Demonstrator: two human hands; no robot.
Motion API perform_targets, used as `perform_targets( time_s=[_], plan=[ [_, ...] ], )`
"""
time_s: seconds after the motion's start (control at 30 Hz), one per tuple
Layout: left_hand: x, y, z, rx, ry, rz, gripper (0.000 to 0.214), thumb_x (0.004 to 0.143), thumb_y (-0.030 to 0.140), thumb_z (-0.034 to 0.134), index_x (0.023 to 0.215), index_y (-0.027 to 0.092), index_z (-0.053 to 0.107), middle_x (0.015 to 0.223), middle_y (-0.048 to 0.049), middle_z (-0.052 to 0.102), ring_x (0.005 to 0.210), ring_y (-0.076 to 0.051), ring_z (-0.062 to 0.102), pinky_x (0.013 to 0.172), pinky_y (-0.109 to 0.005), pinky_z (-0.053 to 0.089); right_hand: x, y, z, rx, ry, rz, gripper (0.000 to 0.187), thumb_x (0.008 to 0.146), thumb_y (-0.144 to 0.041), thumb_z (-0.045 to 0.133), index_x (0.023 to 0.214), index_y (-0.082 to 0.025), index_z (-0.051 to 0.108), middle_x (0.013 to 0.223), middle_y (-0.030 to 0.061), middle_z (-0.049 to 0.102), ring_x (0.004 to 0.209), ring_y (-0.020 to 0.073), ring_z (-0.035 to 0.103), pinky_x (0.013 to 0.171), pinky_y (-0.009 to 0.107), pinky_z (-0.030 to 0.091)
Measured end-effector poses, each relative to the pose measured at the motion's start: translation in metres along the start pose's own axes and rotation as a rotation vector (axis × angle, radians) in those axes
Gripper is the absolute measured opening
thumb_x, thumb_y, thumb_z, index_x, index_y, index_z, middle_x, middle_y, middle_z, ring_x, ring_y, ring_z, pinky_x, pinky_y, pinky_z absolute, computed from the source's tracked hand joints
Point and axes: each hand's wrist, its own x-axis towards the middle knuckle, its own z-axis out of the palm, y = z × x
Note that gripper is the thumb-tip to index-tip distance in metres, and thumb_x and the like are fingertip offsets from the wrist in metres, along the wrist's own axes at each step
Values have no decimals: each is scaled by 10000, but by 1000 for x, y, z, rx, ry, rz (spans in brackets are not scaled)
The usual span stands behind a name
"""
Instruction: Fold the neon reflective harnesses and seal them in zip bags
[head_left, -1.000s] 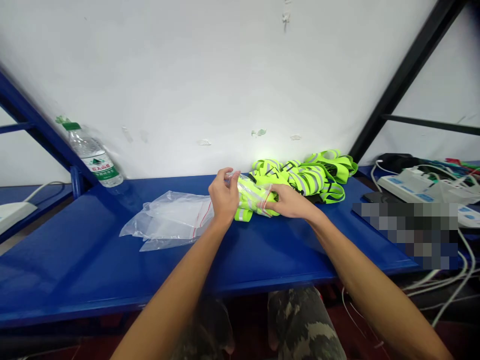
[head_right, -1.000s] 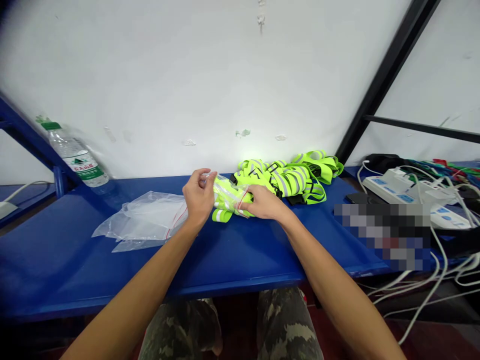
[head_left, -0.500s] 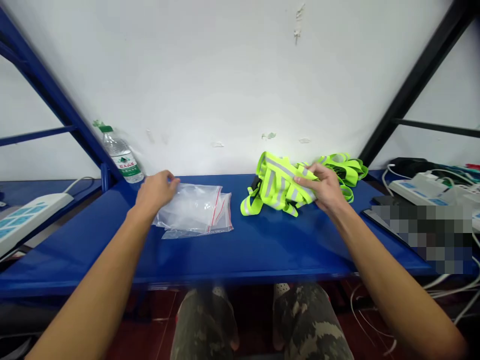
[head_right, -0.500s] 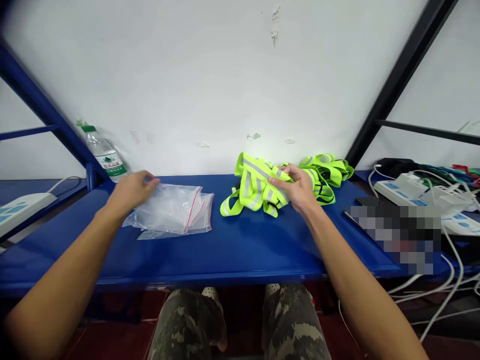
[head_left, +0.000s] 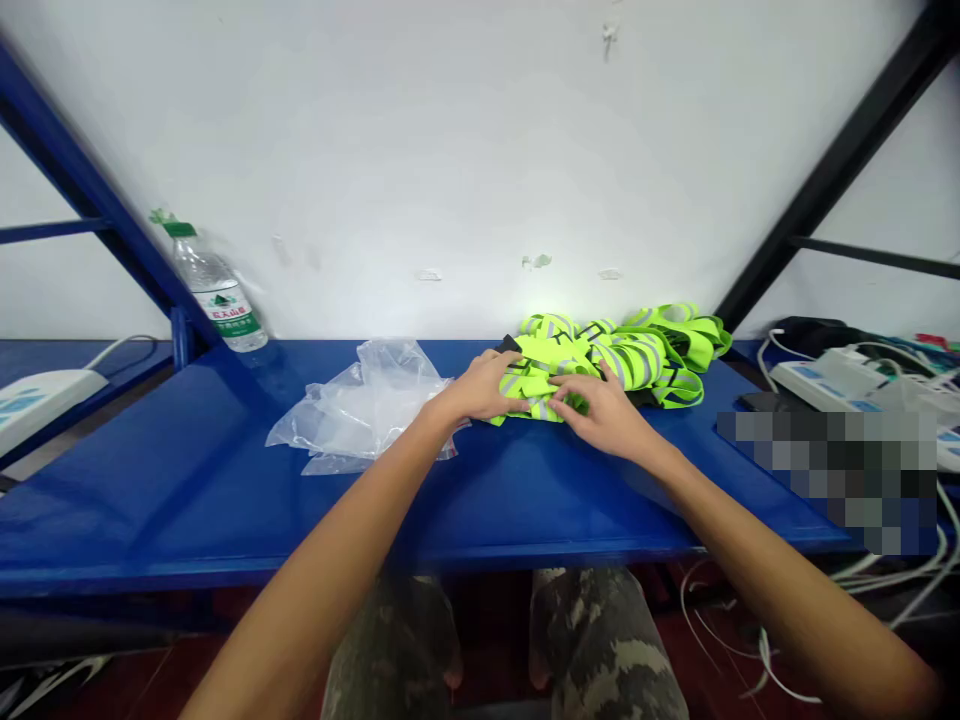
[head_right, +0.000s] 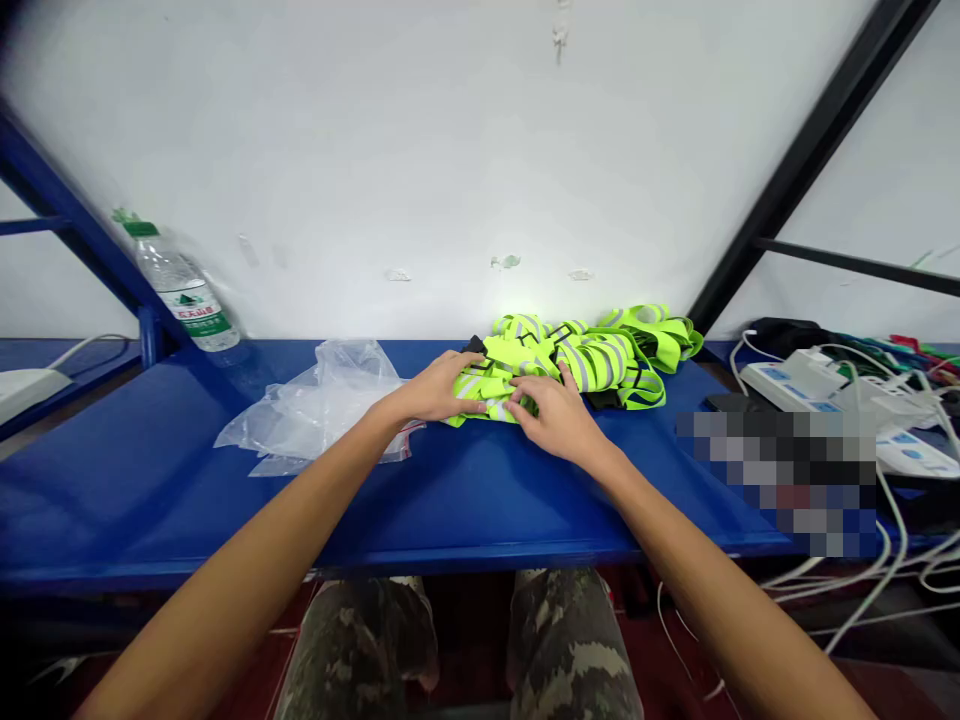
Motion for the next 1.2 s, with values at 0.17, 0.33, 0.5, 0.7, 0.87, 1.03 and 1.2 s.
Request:
perform_targets(
  time_s=[0.17, 0.33, 0.5, 0.7, 0.87, 1.03, 1.2],
  plan=[
    [-9, -8, 13, -24, 110, 8, 871, 696, 282, 759, 1459, 113, 376, 1418, -189, 490, 1342, -341, 439, 1139, -473, 331, 17, -10, 3, 22, 95, 97, 162, 783, -294, 603, 910, -215, 541, 1009, 70, 689, 987, 290, 629, 1086, 620, 230],
    [-14, -5, 7, -102, 109, -19, 1061, 611, 283, 847, 1505, 112, 303, 1383, -192, 538, 1269, -337, 517, 1091, -455, 390, 34, -6, 9, 90, 185, 161, 225, 719, -165, 506, 933, -218, 546, 671, 4, 574, 658, 219, 563, 778, 394, 457],
    [-16, -3, 8, 44, 69, -97, 999, 747, 364, 742, 1542, 78, 209, 1483, -239, 443, 1323, -408, 472, 1060, -513, 406, 34, 10, 5, 311, 635, 171, 149, 698, -108, 429, 658, -229, 507, 709, 31, 615, 739, 206, 618, 715, 341, 489],
    [-13, 0, 10, -56, 300, -17, 878, 689, 260, 795, 1456, 120, 389, 1476, -168, 486, 1353, -331, 467, 1133, -439, 362, 16, -11, -20, 104, 739, -141, 174, 663, -118, 602, 761, -245, 669, 1147, 71, 680, 1133, 316, 595, 1010, 526, 432],
    [-13, 5, 9, -67, 416, 53, 793, 727, 99, 657, 1467, 125, 372, 1241, -125, 642, 1129, -262, 607, 991, -371, 463, 16, -23, -29, 339, 355, -181, 165, 841, -312, 630, 703, -227, 660, 1196, 69, 689, 1190, 310, 596, 1024, 513, 441],
    [-14, 8, 14, 78, 514, 59, 645, 801, 94, 552, 1434, 139, 440, 1236, -121, 652, 1066, -259, 604, 945, -380, 470, 29, -13, -35, 495, 251, -7, 209, 871, -367, 630, 1007, -217, 681, 1114, 78, 715, 1040, 248, 668, 871, 401, 531],
    [-15, 5, 16, 80, 540, -47, 499, 849, 145, 543, 1348, 154, 542, 1277, -110, 660, 1118, -277, 614, 979, -392, 468, 30, -8, -29, 278, -142, -40, 404, 755, -464, 745, 1061, -205, 691, 1019, 74, 728, 952, 273, 679, 866, 414, 519]
  ],
)
